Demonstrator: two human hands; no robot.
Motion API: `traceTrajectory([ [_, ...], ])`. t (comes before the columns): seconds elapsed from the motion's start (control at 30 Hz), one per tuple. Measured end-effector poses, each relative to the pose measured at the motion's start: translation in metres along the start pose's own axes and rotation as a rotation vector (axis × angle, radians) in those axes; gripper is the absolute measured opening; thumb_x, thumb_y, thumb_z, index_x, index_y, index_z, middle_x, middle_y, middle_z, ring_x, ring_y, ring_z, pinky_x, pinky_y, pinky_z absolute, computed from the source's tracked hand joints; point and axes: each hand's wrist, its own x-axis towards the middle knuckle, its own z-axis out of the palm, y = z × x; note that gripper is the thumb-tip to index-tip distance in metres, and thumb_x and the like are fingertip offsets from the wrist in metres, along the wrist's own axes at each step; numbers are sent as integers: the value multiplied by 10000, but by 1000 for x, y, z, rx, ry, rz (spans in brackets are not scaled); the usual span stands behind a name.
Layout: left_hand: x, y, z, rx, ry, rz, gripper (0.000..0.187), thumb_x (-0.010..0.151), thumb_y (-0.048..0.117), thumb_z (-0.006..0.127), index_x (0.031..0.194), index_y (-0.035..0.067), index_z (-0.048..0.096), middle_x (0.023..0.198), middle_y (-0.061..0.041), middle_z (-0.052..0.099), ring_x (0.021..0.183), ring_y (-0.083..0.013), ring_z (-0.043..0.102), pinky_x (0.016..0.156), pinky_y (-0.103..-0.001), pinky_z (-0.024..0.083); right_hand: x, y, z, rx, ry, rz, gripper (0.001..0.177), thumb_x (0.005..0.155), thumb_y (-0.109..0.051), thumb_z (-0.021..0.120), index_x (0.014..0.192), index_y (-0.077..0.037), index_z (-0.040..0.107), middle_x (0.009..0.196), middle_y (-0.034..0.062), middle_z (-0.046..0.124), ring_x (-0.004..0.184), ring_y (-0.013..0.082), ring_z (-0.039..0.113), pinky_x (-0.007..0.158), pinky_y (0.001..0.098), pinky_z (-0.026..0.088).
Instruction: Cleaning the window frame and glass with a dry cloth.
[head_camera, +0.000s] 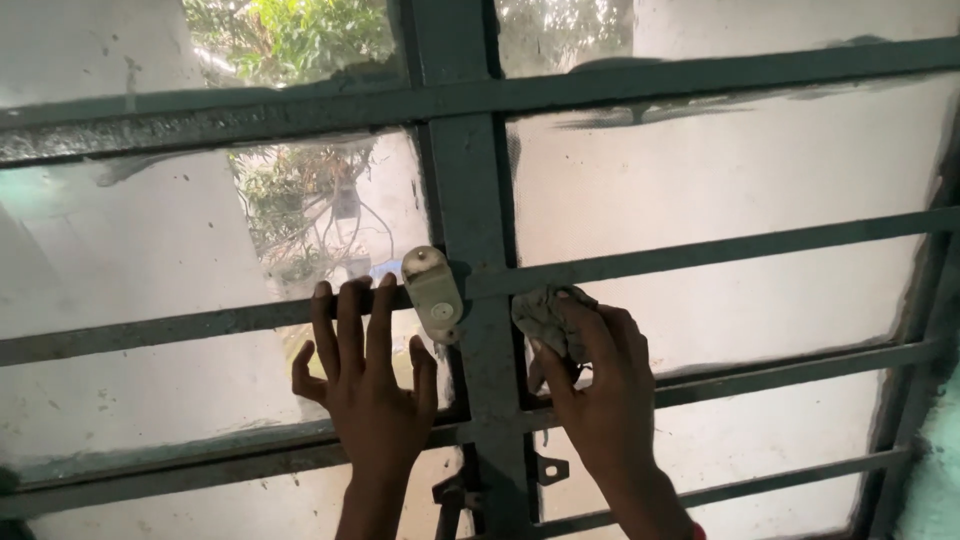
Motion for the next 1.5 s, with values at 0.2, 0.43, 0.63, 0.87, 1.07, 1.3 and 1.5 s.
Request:
traceTrajectory([
  [0.2, 0, 2, -1, -7, -9, -8, 630, 918, 169, 655, 1533, 134, 523, 1592, -130, 478, 1586, -345, 293, 1166, -528, 185, -26, 21, -23, -199, -376, 135, 510, 889, -197, 720, 1385, -189, 600, 1134, 115, 585, 996, 258, 622, 796, 406, 570],
  [0.43, -1, -3, 4, 19, -13, -6, 644, 907, 159, 658, 1536, 128, 526, 1593, -145, 478, 1574, -347, 294, 1152, -533, 183, -17, 14, -32, -324, -573, 144, 547, 927, -264, 635, 1466, -246, 545, 1212, 52, 582, 1062, 236, 577, 894, 400, 546],
  [0.63, -3, -2, 3, 16, -23, 6, 619, 926, 164, 656, 1531, 122, 529, 1596, -145, 475, 1576, -352, 294, 1154, -535, 194, -39, 18, -11, -303, -323, -18, 592, 869, -295, 728, 1409, -129, 551, 1276, 142, 526, 1161, 348, 556, 954, 553, 464],
  [0.87, -1, -2, 3, -9, -2, 11, 614, 925, 146, 648, 1528, 113, 539, 1599, -154, 479, 1589, -369, 283, 1174, -518, 209, -25, 38, -25, -94, -339, 82, 524, 869, -124, 700, 1376, -167, 572, 1357, 149, 471, 1175, 315, 616, 861, 416, 607],
  [1.07, -3, -4, 5, 15, -3, 19, 610, 933, 143, 650, 1531, 108, 538, 1603, -165, 476, 1591, -365, 279, 1171, -517, 207, -11, 4, -29, -244, -577, -49, 509, 871, -19, 619, 1351, -185, 624, 1463, 119, 459, 1166, 300, 583, 911, 391, 562],
  [1.3, -2, 1, 3, 42, -21, 21, 600, 945, 163, 656, 1531, 98, 542, 1594, -162, 488, 1589, -370, 287, 1148, -512, 207, 14, 16, -57, -447, -785, 102, 524, 902, -32, 604, 1367, -271, 627, 1407, 25, 511, 1156, 231, 554, 891, 361, 580],
  [1.5, -4, -1, 1, 38, -41, 43, 626, 960, 156, 654, 1565, 73, 516, 1630, -200, 462, 1607, -397, 262, 1173, -525, 200, -15, 23, -32, -306, -630, -234, 552, 848, 62, 607, 1344, -181, 614, 1383, 98, 509, 1129, 307, 557, 807, 357, 598],
])
